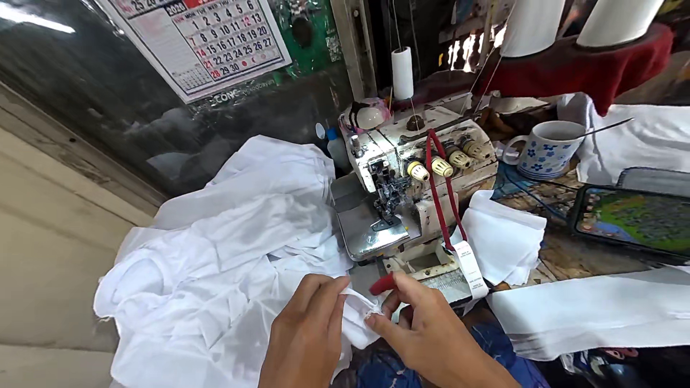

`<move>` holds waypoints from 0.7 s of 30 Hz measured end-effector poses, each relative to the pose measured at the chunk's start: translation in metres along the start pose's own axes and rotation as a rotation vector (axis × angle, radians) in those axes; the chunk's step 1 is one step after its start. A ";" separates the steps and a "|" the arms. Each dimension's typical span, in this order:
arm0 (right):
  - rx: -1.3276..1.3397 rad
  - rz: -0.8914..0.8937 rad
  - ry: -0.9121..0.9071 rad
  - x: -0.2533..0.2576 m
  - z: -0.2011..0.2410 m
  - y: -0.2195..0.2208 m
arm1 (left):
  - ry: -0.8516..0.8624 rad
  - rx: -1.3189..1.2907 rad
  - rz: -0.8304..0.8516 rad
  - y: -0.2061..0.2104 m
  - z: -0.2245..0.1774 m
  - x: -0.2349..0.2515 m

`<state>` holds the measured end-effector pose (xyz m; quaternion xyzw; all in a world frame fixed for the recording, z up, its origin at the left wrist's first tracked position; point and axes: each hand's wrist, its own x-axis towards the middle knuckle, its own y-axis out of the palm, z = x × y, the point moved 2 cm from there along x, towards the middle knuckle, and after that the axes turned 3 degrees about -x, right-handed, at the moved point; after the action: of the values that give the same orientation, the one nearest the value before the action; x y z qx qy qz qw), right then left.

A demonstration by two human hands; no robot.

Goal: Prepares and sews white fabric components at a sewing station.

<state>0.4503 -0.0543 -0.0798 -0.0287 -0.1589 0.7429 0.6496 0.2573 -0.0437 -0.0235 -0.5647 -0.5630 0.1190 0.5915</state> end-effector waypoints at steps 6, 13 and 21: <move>-0.054 0.039 -0.022 0.003 -0.009 -0.010 | -0.040 0.030 -0.005 0.017 0.002 0.007; 0.178 0.119 0.017 0.017 0.005 -0.045 | -0.055 -0.243 0.146 0.014 0.013 0.056; 0.341 -0.174 0.203 0.052 -0.010 -0.068 | -0.173 -0.014 0.336 0.049 0.018 0.144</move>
<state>0.5096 0.0055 -0.0622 0.0208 0.0336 0.6936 0.7192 0.3160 0.0941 0.0088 -0.6425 -0.5105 0.2602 0.5088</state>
